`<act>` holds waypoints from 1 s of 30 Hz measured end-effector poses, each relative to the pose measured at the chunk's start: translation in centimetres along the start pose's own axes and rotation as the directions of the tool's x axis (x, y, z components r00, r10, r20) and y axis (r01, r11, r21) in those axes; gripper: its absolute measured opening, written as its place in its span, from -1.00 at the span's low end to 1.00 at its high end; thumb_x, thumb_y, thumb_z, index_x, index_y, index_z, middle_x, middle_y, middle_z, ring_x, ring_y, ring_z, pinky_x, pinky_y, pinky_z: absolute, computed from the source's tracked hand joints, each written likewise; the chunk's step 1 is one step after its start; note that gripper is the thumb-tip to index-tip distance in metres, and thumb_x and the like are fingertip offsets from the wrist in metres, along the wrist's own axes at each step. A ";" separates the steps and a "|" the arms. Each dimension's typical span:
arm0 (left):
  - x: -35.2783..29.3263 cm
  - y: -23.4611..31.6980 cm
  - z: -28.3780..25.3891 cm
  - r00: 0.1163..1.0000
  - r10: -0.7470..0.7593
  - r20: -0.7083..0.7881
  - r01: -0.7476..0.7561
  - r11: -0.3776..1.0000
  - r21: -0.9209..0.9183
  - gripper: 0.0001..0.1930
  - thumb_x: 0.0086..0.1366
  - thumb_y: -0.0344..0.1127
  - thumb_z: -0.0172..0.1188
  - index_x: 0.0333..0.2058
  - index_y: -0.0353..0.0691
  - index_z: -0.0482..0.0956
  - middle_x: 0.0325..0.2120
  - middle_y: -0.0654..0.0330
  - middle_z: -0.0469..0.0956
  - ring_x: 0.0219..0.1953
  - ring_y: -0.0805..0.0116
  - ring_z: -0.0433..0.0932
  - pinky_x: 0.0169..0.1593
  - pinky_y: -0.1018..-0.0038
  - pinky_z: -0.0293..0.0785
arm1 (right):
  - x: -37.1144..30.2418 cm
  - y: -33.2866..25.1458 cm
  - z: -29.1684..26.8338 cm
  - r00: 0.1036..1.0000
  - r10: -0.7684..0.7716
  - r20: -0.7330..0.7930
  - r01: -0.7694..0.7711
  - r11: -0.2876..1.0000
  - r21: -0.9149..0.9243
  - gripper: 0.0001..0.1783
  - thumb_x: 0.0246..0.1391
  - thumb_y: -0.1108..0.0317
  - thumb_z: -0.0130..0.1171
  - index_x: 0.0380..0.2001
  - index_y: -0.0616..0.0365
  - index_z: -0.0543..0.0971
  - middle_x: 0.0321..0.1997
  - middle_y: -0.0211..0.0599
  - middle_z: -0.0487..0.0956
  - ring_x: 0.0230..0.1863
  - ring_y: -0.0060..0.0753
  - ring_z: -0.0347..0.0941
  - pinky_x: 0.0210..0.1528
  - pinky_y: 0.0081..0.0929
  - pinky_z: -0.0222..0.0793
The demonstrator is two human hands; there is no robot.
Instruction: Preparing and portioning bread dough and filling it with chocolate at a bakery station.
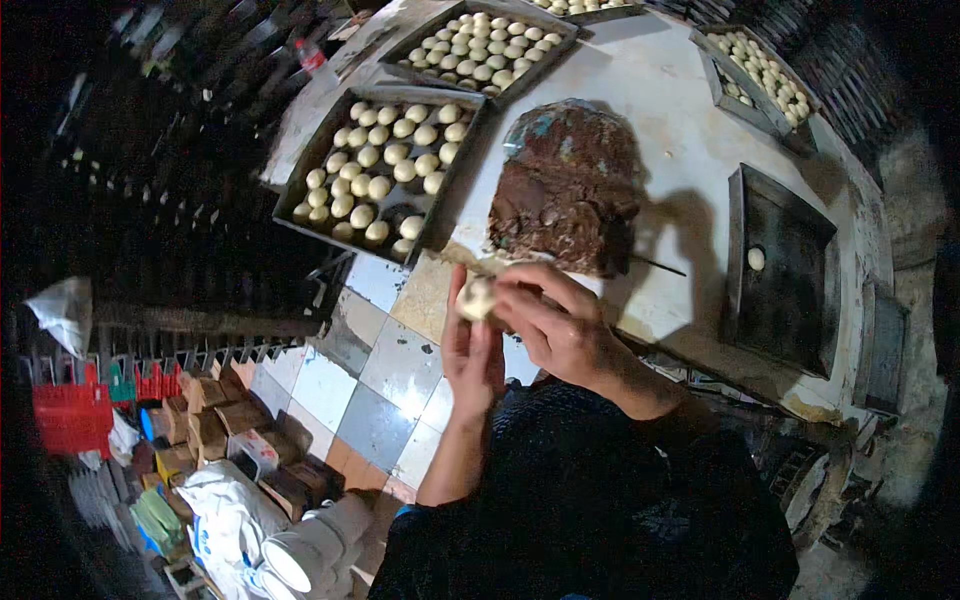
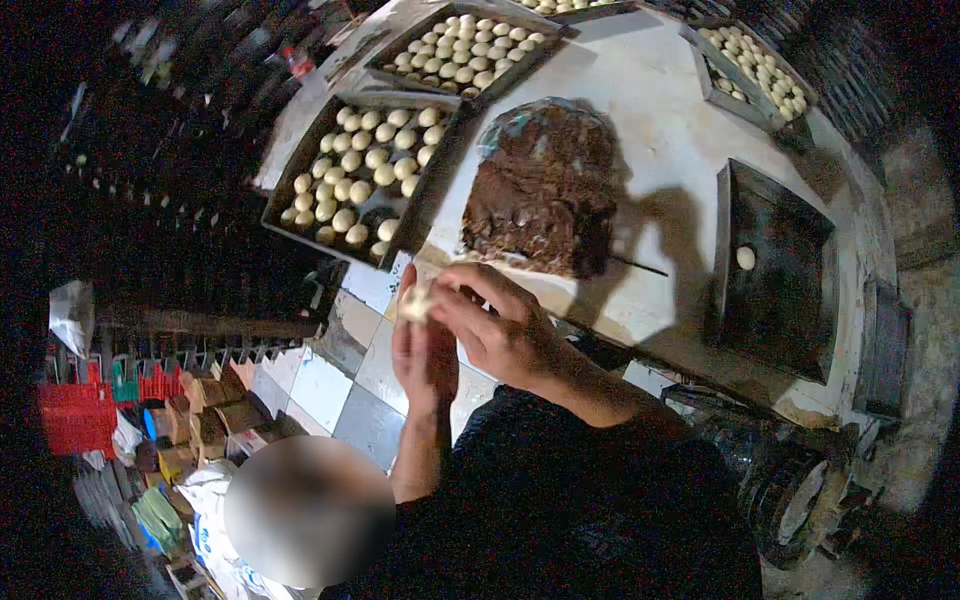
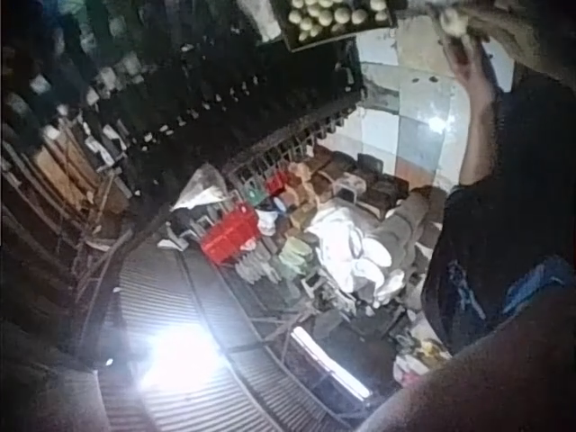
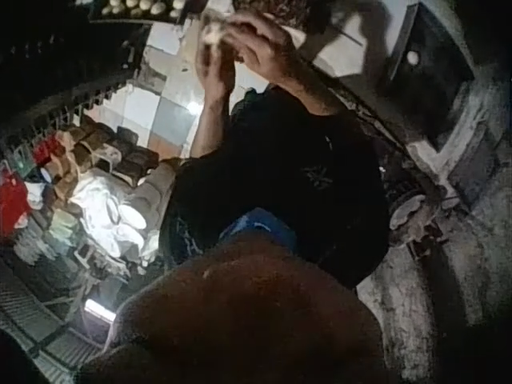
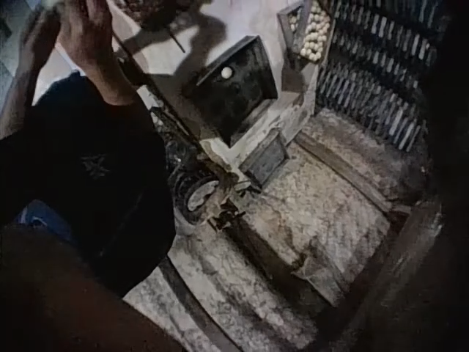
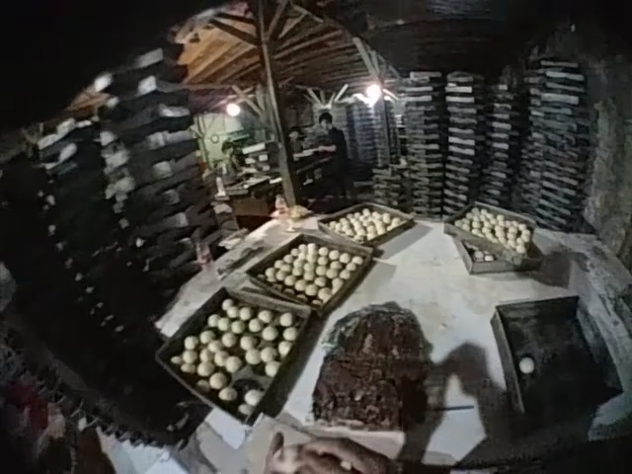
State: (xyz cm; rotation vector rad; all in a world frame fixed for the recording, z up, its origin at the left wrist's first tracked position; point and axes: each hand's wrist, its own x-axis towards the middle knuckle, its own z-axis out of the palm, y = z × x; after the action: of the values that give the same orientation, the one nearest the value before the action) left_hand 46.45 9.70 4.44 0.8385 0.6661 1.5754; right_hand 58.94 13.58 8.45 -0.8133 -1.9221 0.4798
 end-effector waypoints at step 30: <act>-1.8 -1.2 9.1 0.918 0.374 0.131 -0.396 0.852 0.342 -0.25 -0.05 0.04 0.44 -0.02 -0.27 0.29 -0.20 0.11 0.24 -0.24 0.37 0.29 -0.22 0.47 0.33 | -6.5 -5.2 -9.1 0.982 0.002 -0.188 -0.014 0.998 -0.058 -0.70 -0.13 0.52 0.31 -0.22 0.25 0.60 -0.19 -0.11 0.59 -0.19 -0.21 0.58 -0.16 -0.44 0.51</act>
State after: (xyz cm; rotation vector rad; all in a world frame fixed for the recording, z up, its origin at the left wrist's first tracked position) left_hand 54.67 7.88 8.44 1.3595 0.7940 1.8030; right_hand 67.30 5.27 11.86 -0.8732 -1.7651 0.3395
